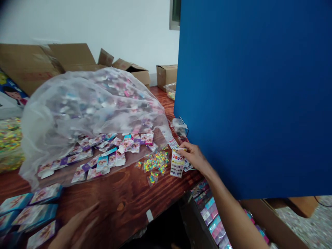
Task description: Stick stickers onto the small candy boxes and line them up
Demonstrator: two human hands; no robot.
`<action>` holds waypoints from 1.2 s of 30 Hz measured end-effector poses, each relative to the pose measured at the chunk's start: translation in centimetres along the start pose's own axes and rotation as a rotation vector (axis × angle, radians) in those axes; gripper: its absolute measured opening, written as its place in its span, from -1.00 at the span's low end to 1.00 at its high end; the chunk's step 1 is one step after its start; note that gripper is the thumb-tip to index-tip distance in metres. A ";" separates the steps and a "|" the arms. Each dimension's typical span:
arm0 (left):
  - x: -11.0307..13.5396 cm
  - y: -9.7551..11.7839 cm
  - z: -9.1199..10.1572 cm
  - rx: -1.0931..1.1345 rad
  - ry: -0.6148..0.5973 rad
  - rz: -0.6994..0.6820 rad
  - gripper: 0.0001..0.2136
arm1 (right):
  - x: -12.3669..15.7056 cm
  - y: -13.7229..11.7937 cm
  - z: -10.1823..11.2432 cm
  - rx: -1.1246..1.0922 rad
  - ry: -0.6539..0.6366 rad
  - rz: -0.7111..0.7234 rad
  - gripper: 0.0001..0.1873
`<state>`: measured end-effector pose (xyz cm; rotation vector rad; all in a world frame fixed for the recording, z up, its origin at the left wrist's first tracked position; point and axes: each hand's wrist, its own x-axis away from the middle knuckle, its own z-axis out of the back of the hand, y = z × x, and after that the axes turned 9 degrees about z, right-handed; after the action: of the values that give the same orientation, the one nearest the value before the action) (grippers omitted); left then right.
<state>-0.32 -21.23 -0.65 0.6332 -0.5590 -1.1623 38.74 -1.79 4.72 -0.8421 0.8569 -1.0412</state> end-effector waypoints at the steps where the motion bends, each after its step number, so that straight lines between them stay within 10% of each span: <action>1: -0.3 2.0 -0.5 0.093 -0.056 0.010 -0.64 | -0.1 -1.6 -0.3 -0.117 -0.037 -0.016 -0.77; 8: -2.3 12.3 -4.8 0.592 -0.421 0.104 -0.68 | -1.8 -6.7 -7.0 -0.364 -0.136 0.103 -0.80; 16: -1.6 9.4 -3.4 1.091 -0.355 0.510 -0.72 | 4.2 -8.3 -12.7 0.036 -0.235 0.624 -0.85; 24: -0.3 9.3 -4.2 0.994 -0.480 0.390 -0.72 | 1.6 -7.6 -13.3 -0.099 -0.076 0.275 -0.82; 27: -0.5 8.5 -4.5 1.016 -0.410 0.488 -0.73 | 2.4 -7.9 -13.6 -0.027 -0.071 0.358 -0.83; 32: -0.5 7.8 -3.5 1.224 -0.370 0.498 -0.76 | 6.6 -8.2 -15.1 0.132 -0.435 0.685 -0.79; 36: -0.4 7.7 -2.9 1.135 -0.401 0.468 -0.79 | 7.6 -7.3 -15.4 -0.006 -0.419 0.593 -0.81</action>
<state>6.58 -18.31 2.72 1.1399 -1.6573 -0.4319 24.37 -13.59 3.40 -0.7104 0.6847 -0.3250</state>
